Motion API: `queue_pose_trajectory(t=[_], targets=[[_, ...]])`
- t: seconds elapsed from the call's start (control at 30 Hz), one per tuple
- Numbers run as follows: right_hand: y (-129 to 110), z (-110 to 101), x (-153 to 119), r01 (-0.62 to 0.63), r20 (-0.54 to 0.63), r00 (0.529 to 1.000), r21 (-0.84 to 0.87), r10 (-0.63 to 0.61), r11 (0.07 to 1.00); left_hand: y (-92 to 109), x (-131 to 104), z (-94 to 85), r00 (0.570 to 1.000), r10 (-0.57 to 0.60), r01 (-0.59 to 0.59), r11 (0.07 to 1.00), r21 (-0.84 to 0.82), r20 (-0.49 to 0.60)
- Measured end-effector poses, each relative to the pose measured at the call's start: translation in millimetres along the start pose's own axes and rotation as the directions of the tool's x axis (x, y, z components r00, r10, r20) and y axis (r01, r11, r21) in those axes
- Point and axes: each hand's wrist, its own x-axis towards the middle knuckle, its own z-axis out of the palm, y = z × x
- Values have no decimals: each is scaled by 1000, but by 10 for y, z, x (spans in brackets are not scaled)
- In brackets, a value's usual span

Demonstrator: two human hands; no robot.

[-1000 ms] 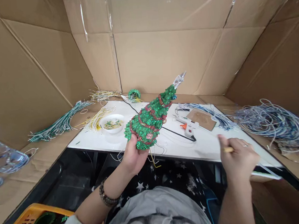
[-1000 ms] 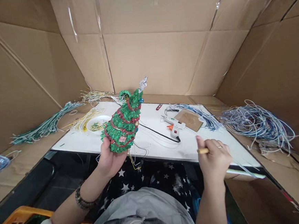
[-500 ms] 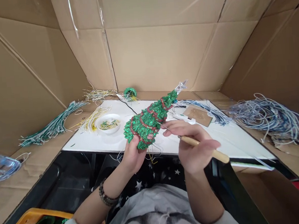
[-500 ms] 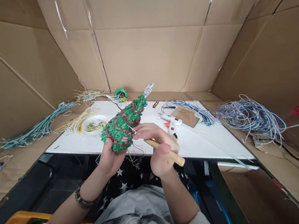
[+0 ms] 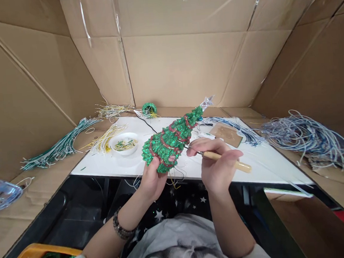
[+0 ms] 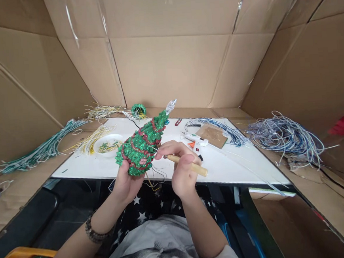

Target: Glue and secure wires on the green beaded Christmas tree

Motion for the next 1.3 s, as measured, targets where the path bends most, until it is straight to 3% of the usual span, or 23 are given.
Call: queue_pose_trajectory(t=[0.37, 0.8, 1.03, 1.3], targets=[[-40, 36, 129, -167, 3, 986, 85, 167, 982, 59, 23, 39, 1000, 1, -1, 1000, 3, -17], [29, 91, 91, -33, -71, 997, 58, 38, 998, 82, 0, 35, 998, -18, 17, 1000, 26, 52], [36, 80, 66, 38, -35, 999, 75, -35, 996, 71, -5, 12, 999, -15, 14, 1000, 24, 42], [14, 80, 44, 7, -61, 998, 23, -6, 1000, 81, -9, 54, 998, -20, 18, 999, 42, 54]])
